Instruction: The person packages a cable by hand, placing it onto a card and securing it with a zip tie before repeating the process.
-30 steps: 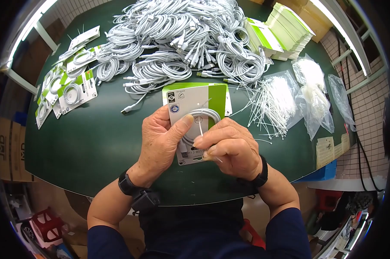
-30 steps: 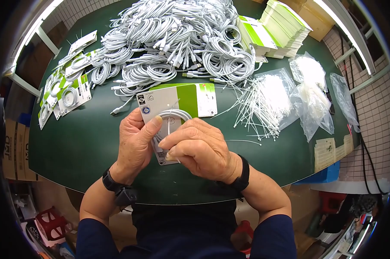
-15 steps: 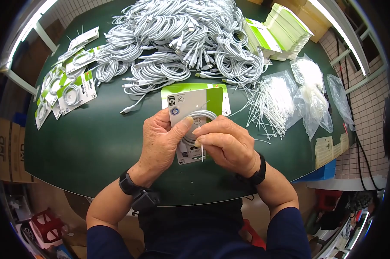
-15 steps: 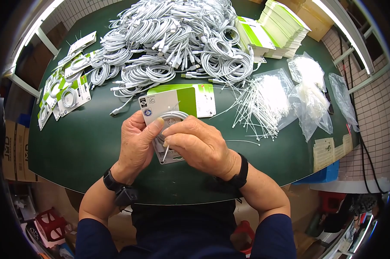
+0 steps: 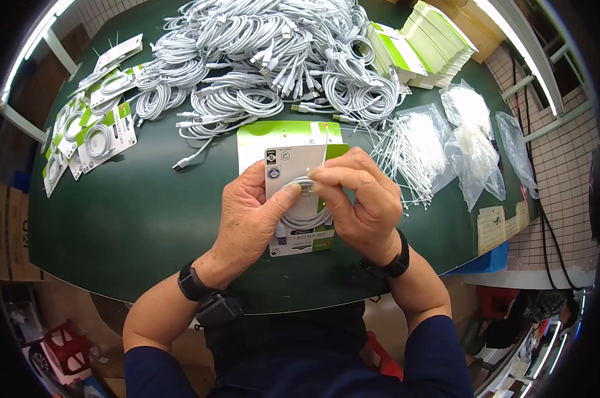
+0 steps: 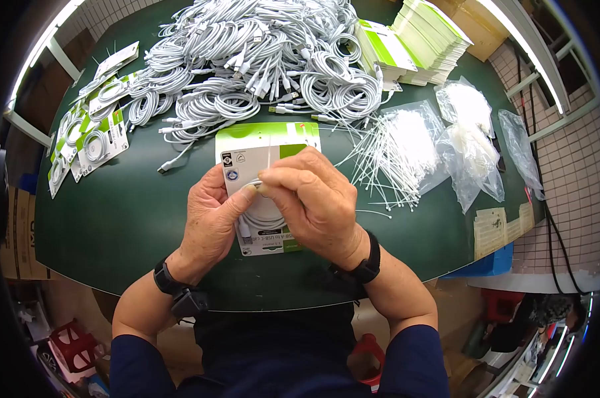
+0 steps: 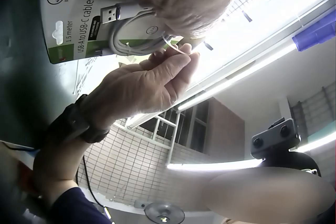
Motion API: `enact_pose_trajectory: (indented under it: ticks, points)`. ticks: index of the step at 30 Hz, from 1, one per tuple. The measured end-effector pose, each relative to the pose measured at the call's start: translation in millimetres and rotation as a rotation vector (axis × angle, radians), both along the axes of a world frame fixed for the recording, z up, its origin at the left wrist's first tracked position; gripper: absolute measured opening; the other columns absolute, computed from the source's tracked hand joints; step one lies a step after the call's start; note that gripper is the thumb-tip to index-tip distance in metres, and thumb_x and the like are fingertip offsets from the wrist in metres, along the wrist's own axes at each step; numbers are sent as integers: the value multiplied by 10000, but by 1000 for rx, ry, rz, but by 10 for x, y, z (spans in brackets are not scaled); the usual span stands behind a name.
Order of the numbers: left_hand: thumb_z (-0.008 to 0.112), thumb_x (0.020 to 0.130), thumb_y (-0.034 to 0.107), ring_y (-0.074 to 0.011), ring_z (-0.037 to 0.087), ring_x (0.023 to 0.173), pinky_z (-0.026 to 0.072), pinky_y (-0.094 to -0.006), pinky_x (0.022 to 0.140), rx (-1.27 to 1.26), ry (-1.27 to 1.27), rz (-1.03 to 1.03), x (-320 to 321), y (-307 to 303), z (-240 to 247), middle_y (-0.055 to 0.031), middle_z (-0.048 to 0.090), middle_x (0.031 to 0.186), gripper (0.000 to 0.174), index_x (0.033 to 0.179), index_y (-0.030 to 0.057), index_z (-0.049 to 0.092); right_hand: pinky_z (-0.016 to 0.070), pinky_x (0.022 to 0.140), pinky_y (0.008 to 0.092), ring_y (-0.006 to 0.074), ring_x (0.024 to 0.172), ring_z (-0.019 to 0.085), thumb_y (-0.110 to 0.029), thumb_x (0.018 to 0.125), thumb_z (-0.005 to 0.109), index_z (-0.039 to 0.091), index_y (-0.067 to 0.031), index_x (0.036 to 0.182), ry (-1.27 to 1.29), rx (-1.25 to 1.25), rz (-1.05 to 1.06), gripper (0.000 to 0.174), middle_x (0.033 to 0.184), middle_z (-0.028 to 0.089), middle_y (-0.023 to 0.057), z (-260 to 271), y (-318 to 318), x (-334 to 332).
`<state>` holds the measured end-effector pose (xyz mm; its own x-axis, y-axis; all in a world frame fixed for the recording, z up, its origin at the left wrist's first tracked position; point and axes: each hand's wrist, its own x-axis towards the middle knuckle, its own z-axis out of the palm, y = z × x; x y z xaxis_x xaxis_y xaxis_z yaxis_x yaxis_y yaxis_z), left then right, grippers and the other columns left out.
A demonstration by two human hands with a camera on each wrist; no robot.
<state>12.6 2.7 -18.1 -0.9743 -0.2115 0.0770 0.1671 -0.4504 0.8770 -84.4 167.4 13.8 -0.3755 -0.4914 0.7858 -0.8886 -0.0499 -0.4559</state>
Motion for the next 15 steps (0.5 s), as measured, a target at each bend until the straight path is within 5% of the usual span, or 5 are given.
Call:
enact_pose_trajectory:
  ticks: [15]
  points:
    - [660, 1030, 8, -139, 705, 1083, 583, -309, 969, 5, 14, -12, 30, 18, 45, -119, 742, 1231, 323, 1348, -41, 631, 566, 683, 320, 222, 836, 686, 94, 759, 839, 775, -81, 1109, 248, 94, -42, 396, 1039, 713, 79, 10, 91, -73]
